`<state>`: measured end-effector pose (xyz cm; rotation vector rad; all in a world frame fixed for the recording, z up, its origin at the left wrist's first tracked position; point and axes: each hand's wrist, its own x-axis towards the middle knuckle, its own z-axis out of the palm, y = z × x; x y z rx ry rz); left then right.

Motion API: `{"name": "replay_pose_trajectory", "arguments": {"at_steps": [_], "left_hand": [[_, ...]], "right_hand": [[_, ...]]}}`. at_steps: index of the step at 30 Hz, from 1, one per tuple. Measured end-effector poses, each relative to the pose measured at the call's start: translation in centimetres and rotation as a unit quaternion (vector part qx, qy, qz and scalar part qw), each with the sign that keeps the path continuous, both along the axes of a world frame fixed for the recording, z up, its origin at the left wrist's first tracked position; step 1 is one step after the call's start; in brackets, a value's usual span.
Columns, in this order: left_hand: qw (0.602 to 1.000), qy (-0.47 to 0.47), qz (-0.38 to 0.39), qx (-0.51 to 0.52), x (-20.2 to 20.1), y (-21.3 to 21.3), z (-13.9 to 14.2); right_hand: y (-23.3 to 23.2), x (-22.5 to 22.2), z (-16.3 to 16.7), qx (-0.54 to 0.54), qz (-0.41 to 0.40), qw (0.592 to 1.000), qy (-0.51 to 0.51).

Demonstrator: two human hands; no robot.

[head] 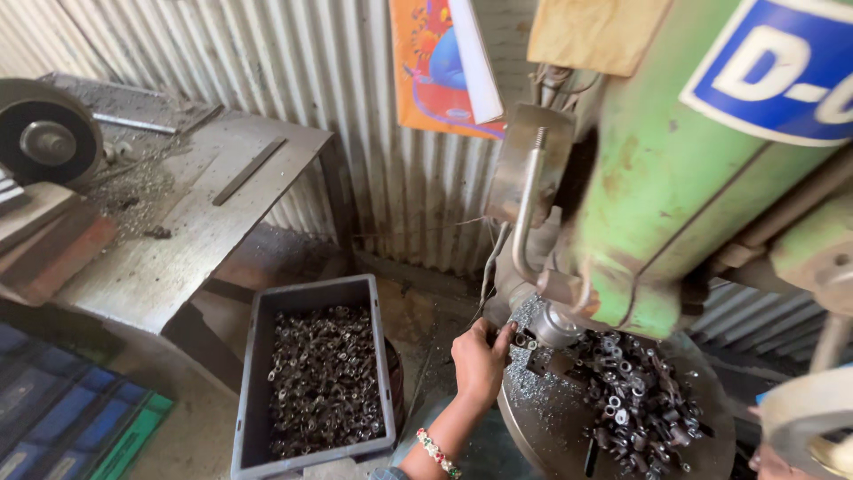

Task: The person repeatedly picks small metal parts from a bin, places them under a drill press, operates the machine to drill each part, and then removes the finished part. The process is repeated continuously throughout the clip.

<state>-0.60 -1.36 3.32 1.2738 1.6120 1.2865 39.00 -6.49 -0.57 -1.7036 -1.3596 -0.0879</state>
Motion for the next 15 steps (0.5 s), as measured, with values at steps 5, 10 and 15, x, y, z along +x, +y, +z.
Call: {"name": "replay_pose_trajectory", "arguments": {"at_steps": [5,10,15], "left_hand": [[0.999,0.031,0.024,0.005,0.5,0.3,0.2],[0.999,0.026,-0.021,-0.025,0.3,2.1,-2.4],[0.95,-0.248,-0.165,-0.095,1.0,5.0,-6.7]], "right_hand": [[0.5,0.0,1.7,0.004,0.004,1.0,0.005],[-0.5,1.0,-2.0,0.008,-0.001,1.0,0.008],[-1.2,1.5,-3.7,0.005,-0.004,1.0,0.021]]}}
